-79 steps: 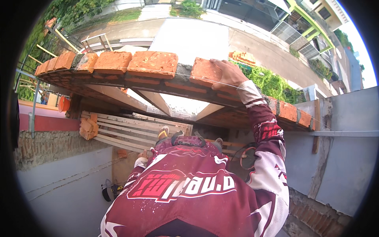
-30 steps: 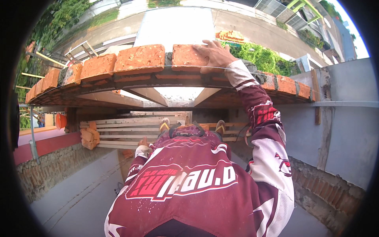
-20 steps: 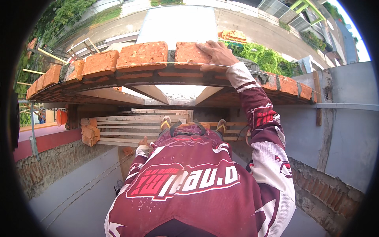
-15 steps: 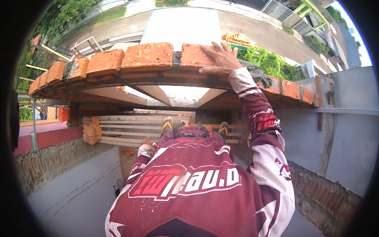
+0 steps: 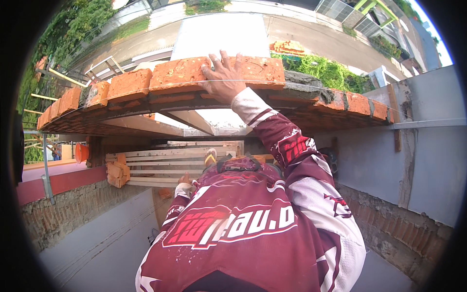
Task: The person scoops mortar from a bucket with a trowel and spreads it along a brick wall. The person then picks up red bricks and places them onto the mortar bed, tapping them into alignment. The person repeats this process, adding mortar and bricks to extend the wall.
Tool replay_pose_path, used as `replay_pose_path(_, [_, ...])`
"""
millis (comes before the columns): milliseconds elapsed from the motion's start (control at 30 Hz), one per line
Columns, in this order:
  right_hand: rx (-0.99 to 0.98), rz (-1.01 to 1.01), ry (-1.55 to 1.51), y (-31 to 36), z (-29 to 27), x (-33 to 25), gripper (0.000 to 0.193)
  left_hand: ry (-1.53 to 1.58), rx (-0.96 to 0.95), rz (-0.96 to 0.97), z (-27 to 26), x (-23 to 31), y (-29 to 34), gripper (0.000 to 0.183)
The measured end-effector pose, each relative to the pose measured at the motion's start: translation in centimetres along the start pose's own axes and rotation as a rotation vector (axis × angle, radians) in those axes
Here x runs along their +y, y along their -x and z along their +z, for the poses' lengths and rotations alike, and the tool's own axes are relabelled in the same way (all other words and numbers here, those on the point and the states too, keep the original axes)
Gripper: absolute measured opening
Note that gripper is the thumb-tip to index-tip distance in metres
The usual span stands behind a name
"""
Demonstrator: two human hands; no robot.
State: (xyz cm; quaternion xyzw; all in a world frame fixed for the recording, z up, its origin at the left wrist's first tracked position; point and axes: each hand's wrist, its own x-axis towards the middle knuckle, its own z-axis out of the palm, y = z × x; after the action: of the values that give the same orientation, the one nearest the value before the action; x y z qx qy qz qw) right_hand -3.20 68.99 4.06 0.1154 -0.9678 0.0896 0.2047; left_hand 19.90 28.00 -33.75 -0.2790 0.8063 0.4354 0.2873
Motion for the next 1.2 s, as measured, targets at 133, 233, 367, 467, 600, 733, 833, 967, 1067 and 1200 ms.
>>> replay_pose_path(133, [0.241,-0.157,-0.294,5.9,-1.0,-2.4,0.042,-0.047,0.008,0.006,-0.4,1.4,1.7,0.072])
replay_pose_path(233, [-0.111,-0.178,-0.516,13.3,-0.7,-2.9,0.036,-0.113,0.012,0.087,-0.3,1.5,2.2,0.072])
replay_pose_path(367, [-0.516,0.438,-0.526,25.3,4.3,0.1,0.044,-0.257,-0.078,0.076,-0.3,1.9,0.9,0.068])
replay_pose_path(467, [-0.904,0.742,-0.672,35.6,9.1,3.1,0.059,-0.403,-0.163,0.072,-0.7,3.9,-0.7,0.069])
replay_pose_path(600, [-0.828,1.450,-0.890,47.0,10.6,3.8,0.082,-0.347,-0.152,0.044,-0.8,8.0,-2.5,0.072])
replay_pose_path(733, [-0.812,1.673,-0.678,51.0,11.3,3.4,0.093,-0.159,-0.156,0.018,-0.6,11.4,-4.4,0.058])
replay_pose_path(833, [-0.700,1.843,-1.102,51.0,12.3,2.1,0.105,-0.234,-0.239,0.123,-0.7,13.3,-6.4,0.056])
replay_pose_path(967, [-0.600,1.776,-1.040,50.4,11.2,0.2,0.116,-0.280,-0.320,0.128,1.0,15.7,-9.1,0.063])
replay_pose_path(1067, [-0.578,1.726,-0.822,49.4,9.1,-1.5,0.108,-0.450,-0.391,0.133,2.7,17.2,-10.1,0.067])
replay_pose_path(1200, [-0.216,1.872,-0.702,50.0,6.0,-3.7,0.073,-0.482,-0.576,0.101,5.3,18.9,-10.3,0.057])
